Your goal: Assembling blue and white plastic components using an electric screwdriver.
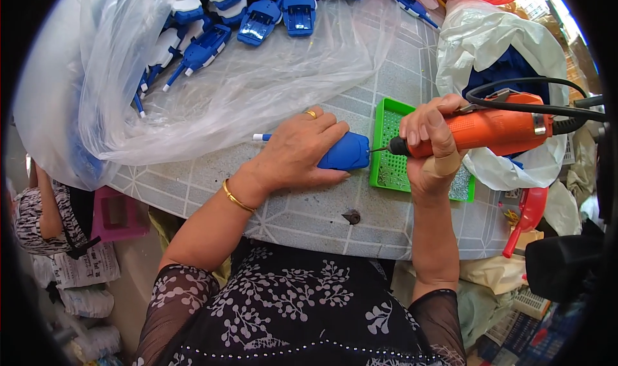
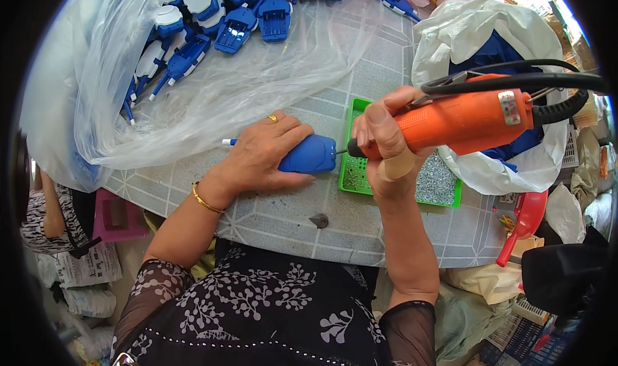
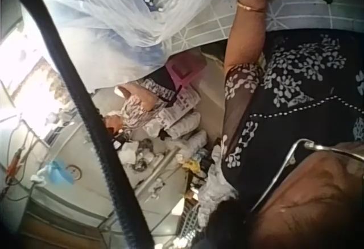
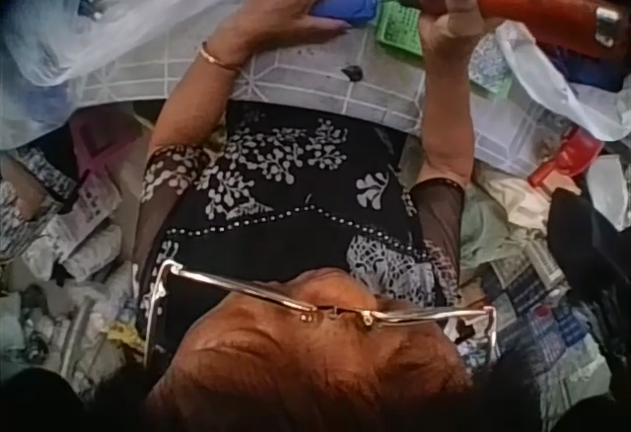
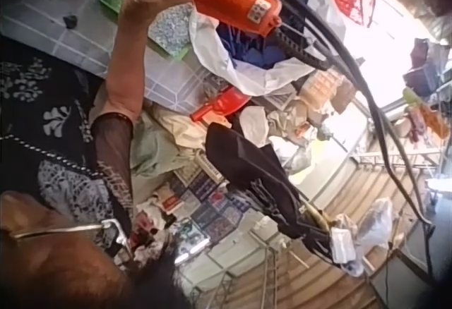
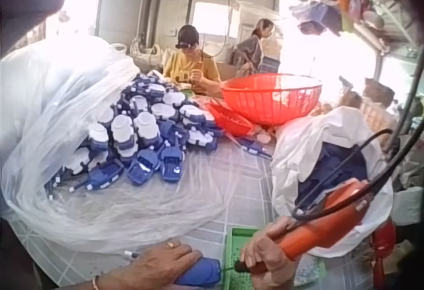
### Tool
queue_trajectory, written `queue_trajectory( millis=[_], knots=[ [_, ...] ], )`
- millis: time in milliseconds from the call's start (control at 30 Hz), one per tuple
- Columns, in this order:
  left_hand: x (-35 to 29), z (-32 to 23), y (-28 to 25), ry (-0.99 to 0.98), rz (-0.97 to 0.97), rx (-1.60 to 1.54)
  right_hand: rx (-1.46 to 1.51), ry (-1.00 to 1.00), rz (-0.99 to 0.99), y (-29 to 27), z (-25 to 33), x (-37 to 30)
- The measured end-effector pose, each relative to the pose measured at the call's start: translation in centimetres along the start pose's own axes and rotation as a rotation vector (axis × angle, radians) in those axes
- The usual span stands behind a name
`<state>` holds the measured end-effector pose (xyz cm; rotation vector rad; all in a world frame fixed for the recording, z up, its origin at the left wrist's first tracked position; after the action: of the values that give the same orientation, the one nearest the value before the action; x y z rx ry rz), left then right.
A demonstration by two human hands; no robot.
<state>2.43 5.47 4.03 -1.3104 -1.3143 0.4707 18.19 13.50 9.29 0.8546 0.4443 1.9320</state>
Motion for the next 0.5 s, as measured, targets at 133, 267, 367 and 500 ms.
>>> queue_trajectory(
  millis=[133,267,367,500],
  knots=[
    [0.03,-0.01,0.01,-0.006,-0.024,-0.031,-0.017,-0.011,-0.029,-0.17,0.00,-0.12],
    [-0.04,-0.02,0.05,-0.004,-0.020,-0.026,-0.006,-0.022,-0.025,-0.35,-0.10,0.03],
    [0.01,-0.03,0.11,-0.004,-0.019,-0.027,0.004,-0.006,-0.022,-0.49,-0.39,0.08],
    [0.02,-0.07,0.05,-0.008,-0.026,-0.016,-0.023,-0.009,-0.046,-0.74,-0.73,0.02]
  ],
)
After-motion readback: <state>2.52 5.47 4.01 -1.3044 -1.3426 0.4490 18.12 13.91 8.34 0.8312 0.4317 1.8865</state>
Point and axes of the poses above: each hand's wrist, its own x-axis towards the middle knuckle, its own y-axis out of the palm, z = x × y, the point moved 7 cm from there along x, towards the middle knuckle, and after that the axes turned 13 degrees about x, right-handed, at the moved point
